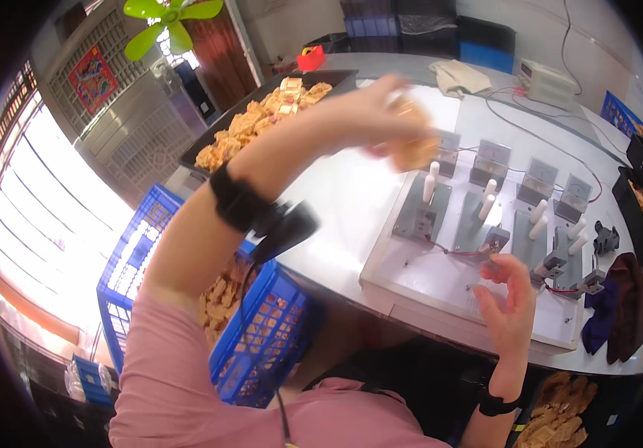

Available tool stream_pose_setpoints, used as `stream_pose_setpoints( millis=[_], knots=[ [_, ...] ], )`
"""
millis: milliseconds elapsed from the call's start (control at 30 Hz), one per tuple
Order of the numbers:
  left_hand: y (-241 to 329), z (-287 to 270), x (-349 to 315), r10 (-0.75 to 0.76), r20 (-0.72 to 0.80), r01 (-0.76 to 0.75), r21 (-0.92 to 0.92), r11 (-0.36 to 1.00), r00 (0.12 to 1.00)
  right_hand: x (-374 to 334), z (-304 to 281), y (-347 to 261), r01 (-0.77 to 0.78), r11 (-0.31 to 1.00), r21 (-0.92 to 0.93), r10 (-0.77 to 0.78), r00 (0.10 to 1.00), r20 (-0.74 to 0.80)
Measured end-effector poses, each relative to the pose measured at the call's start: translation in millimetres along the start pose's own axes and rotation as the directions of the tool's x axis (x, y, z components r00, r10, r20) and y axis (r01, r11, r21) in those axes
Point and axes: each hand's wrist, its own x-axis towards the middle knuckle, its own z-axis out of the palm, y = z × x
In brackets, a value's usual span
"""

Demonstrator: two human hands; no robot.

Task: Testing and sorting plastic toy components using an electrical testing jig.

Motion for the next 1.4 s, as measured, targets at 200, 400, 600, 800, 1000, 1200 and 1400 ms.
stream_pose_setpoints(
  millis=[200, 400, 600, 800, 1000, 1200, 1400],
  knots=[
    [-172.9, -71.6, 17.2, -0.389, -0.130, 0.269, -0.527, 0.806, 0.912, -3.9, 4.2, -2.5, -0.009, 1.000, 0.021, 0.009, 1.000, -0.006],
    [-231.5, -120.0, 39.2, -0.416, -0.610, -0.280, -0.733, 0.620, 0.675, -12.2, 4.9, -1.5, -0.013, 1.000, -0.004, 0.013, 1.000, -0.019],
    [-279.4, -102.8, -91.1, -0.473, -0.518, -0.179, -0.787, 0.591, 0.713, -9.4, 0.0, 15.7, -0.072, 0.992, 0.106, 0.070, 0.997, 0.019],
    [-384.8, -74.0, -287.8, -0.774, -0.190, 0.159, -0.923, 0.351, 0.604, -5.4, -29.2, 32.2, -0.024, 0.993, -0.119, 0.025, 1.000, 0.010],
    [-456.3, 8.2, -357.8, -0.940, -0.073, 0.874, -0.350, 0.336, 0.332, -3.6, -27.9, 35.4, -0.041, 0.966, -0.254, 0.036, 0.999, -0.023],
    [-526.7, 107.9, -361.1, -0.808, -0.195, 0.763, 0.504, 0.405, 0.557, -7.1, -33.6, 28.5, -0.097, 0.915, -0.390, 0.039, 0.987, -0.155],
    [-538.3, 119.4, -363.7, -0.816, -0.372, 0.875, 0.377, 0.303, 0.443, -0.2, -17.4, 23.1, -0.085, 0.938, -0.335, 0.026, 0.984, -0.175]
  ],
)
